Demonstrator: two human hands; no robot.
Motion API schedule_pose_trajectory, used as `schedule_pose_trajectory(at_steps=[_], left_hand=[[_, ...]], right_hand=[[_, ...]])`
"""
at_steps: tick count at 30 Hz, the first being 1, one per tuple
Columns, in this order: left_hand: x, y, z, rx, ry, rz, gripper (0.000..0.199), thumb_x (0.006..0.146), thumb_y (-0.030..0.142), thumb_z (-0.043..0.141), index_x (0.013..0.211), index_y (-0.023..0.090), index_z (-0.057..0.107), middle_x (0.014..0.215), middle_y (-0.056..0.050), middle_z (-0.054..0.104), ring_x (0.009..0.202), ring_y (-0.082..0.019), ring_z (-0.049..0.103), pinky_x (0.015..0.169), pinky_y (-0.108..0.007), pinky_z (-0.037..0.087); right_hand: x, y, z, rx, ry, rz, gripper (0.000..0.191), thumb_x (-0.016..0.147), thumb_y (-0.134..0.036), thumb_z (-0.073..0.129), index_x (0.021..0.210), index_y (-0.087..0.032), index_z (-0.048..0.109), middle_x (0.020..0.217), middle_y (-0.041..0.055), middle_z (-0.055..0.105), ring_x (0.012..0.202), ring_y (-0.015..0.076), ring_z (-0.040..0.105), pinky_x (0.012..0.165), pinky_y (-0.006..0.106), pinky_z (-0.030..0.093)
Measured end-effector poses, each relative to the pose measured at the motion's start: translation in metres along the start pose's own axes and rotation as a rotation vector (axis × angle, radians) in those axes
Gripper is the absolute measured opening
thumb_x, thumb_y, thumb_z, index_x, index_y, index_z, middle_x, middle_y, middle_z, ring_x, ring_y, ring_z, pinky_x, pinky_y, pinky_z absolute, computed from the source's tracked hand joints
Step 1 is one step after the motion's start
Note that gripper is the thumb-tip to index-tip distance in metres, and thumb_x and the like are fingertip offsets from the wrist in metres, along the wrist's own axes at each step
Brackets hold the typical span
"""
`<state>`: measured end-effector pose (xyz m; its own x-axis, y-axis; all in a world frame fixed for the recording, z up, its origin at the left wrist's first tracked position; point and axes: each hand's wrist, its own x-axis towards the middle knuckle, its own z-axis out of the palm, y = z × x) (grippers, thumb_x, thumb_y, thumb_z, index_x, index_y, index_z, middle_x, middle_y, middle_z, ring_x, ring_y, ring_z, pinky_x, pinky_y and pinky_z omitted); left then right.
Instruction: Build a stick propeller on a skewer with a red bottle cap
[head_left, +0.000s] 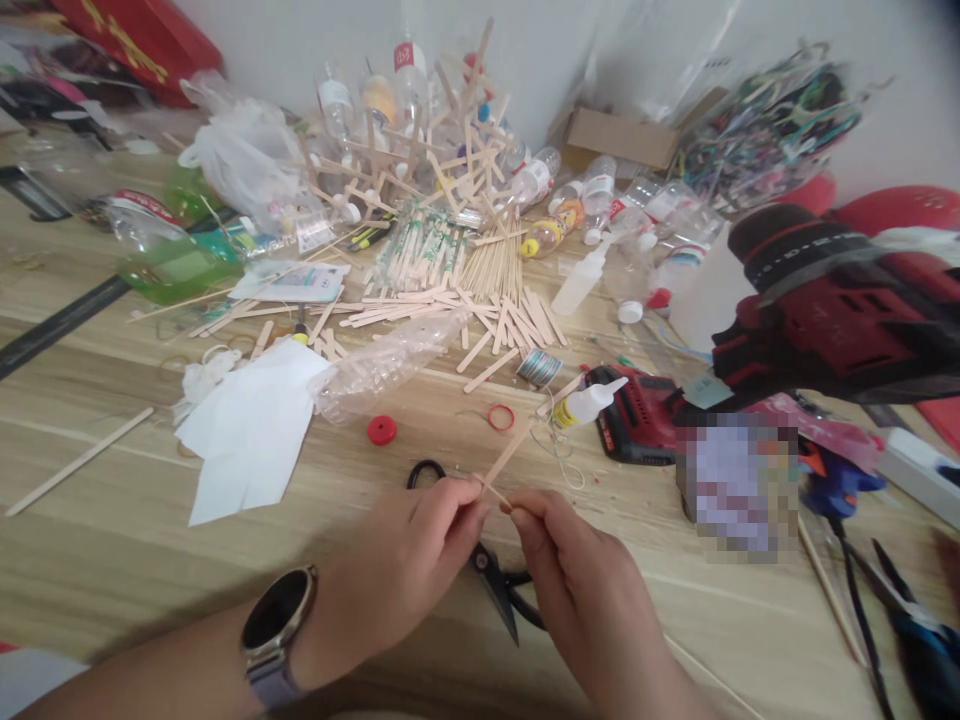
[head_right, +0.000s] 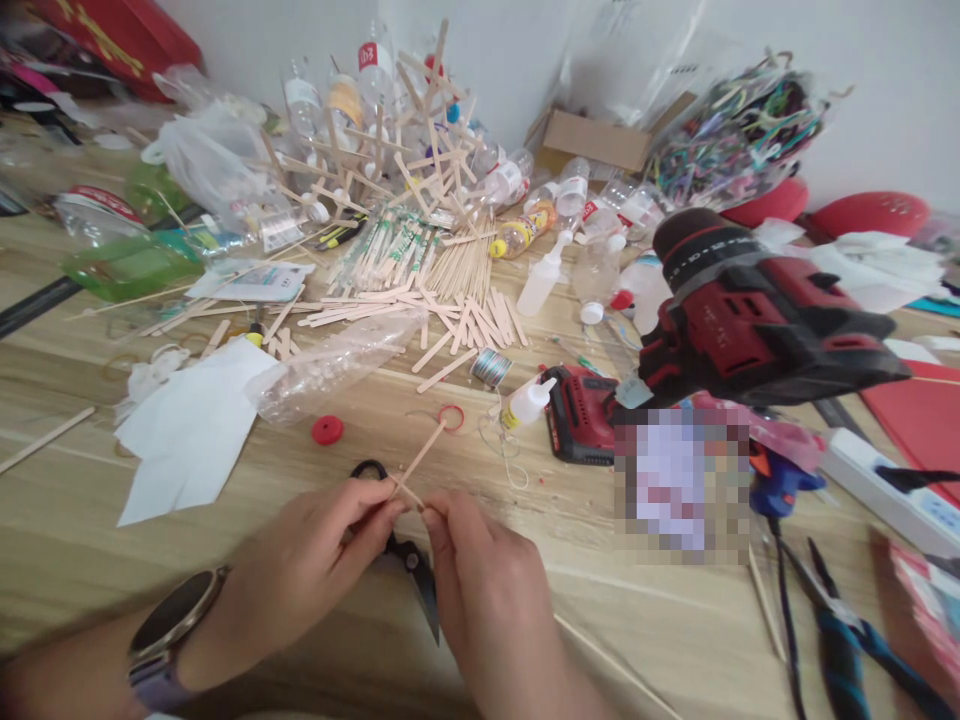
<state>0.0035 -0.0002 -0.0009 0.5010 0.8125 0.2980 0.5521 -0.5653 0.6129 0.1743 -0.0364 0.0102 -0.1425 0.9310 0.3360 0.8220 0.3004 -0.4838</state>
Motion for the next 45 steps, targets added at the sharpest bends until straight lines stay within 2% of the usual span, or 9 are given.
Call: schedule_pose_trajectory(at_steps=[5,8,11,17,21,26,32,40,45], left_hand=[[0.006,0.003,-0.005,-0.617,-0.174,-0.359,0.024,0.096,0.036,0.048,0.105,0.021,0.064,0.08,0.001,0.072,0.066,-0.012,0.066,0.06,-0.019,0.05],[0.008,0.0,-0.004,-0.858,-0.174,-0.444,0.025,0.092,0.037,0.056,0.107,0.02,0.067,0.084,-0.001,0.073,0.075,-0.013,0.067,0.068,-0.02,0.053],[0.01,-0.003,-0.004,-0.929,-0.186,-0.447,0.021,0.089,0.034,0.061,0.101,0.019,0.071,0.088,-0.001,0.073,0.081,-0.014,0.067,0.073,-0.023,0.054],[0.013,-0.005,-0.011,-0.585,-0.163,-0.221,0.02,0.093,0.033,0.056,0.089,0.022,0.073,0.088,0.0,0.072,0.081,-0.015,0.065,0.074,-0.025,0.052],[0.013,-0.006,-0.02,-0.3,-0.237,-0.081,0.029,0.098,0.034,0.047,0.087,0.02,0.069,0.082,-0.001,0.07,0.074,-0.014,0.062,0.067,-0.025,0.049],[0.013,-0.009,-0.024,0.074,-0.295,0.178,0.032,0.1,0.024,0.039,0.077,0.017,0.06,0.075,-0.002,0.062,0.071,-0.017,0.054,0.065,-0.028,0.042],[0.012,-0.014,-0.019,0.066,-0.384,0.247,0.015,0.095,0.011,0.048,0.088,0.017,0.06,0.087,-0.002,0.063,0.082,-0.018,0.054,0.075,-0.031,0.043],[0.012,-0.008,-0.019,0.223,-0.311,0.405,0.026,0.095,0.007,0.041,0.079,0.015,0.059,0.079,-0.004,0.061,0.074,-0.019,0.052,0.07,-0.032,0.043],[0.013,-0.007,-0.015,0.267,-0.287,0.389,0.026,0.095,0.009,0.04,0.078,0.015,0.059,0.078,-0.004,0.061,0.073,-0.02,0.052,0.066,-0.033,0.043]], right_hand=[[0.002,-0.003,-0.002,-0.019,0.093,-0.11,0.028,0.103,-0.027,0.035,0.097,-0.019,0.061,0.071,0.0006,0.074,0.056,0.0119,0.07,0.05,0.019,0.049],[0.001,-0.003,-0.001,-0.027,0.087,-0.143,0.027,0.102,-0.026,0.038,0.095,-0.018,0.063,0.065,0.0002,0.07,0.051,0.0119,0.067,0.048,0.02,0.049],[0.001,-0.002,0.001,-0.038,0.115,-0.15,0.025,0.1,-0.025,0.042,0.094,-0.018,0.065,0.063,0.0008,0.069,0.05,0.0124,0.065,0.048,0.021,0.05],[0.0,-0.002,0.001,-0.032,0.144,-0.188,0.02,0.098,-0.017,0.046,0.093,-0.018,0.065,0.074,0.0033,0.072,0.061,0.0138,0.067,0.056,0.024,0.052],[0.0,-0.001,0.0,-0.097,0.127,-0.264,0.022,0.097,-0.014,0.043,0.094,-0.016,0.065,0.076,0.0042,0.072,0.061,0.0153,0.063,0.054,0.027,0.047],[0.0,0.001,0.0,-0.204,0.111,-0.345,0.028,0.097,-0.012,0.038,0.09,-0.016,0.065,0.07,0.0024,0.071,0.056,0.0156,0.056,0.05,0.03,0.039],[0.0,0.001,-0.001,-0.169,0.012,-0.356,0.03,0.094,-0.01,0.035,0.091,-0.016,0.064,0.064,0.0018,0.066,0.054,0.0162,0.053,0.048,0.031,0.036],[0.001,0.002,-0.001,-0.092,-0.067,-0.313,0.027,0.085,-0.003,0.037,0.077,-0.018,0.059,0.058,-0.0001,0.057,0.05,0.0147,0.049,0.046,0.028,0.034],[0.003,0.005,-0.003,-0.126,-0.131,-0.299,0.029,0.086,-0.003,0.036,0.077,-0.019,0.058,0.06,0.0005,0.059,0.052,0.0145,0.052,0.048,0.027,0.035]])
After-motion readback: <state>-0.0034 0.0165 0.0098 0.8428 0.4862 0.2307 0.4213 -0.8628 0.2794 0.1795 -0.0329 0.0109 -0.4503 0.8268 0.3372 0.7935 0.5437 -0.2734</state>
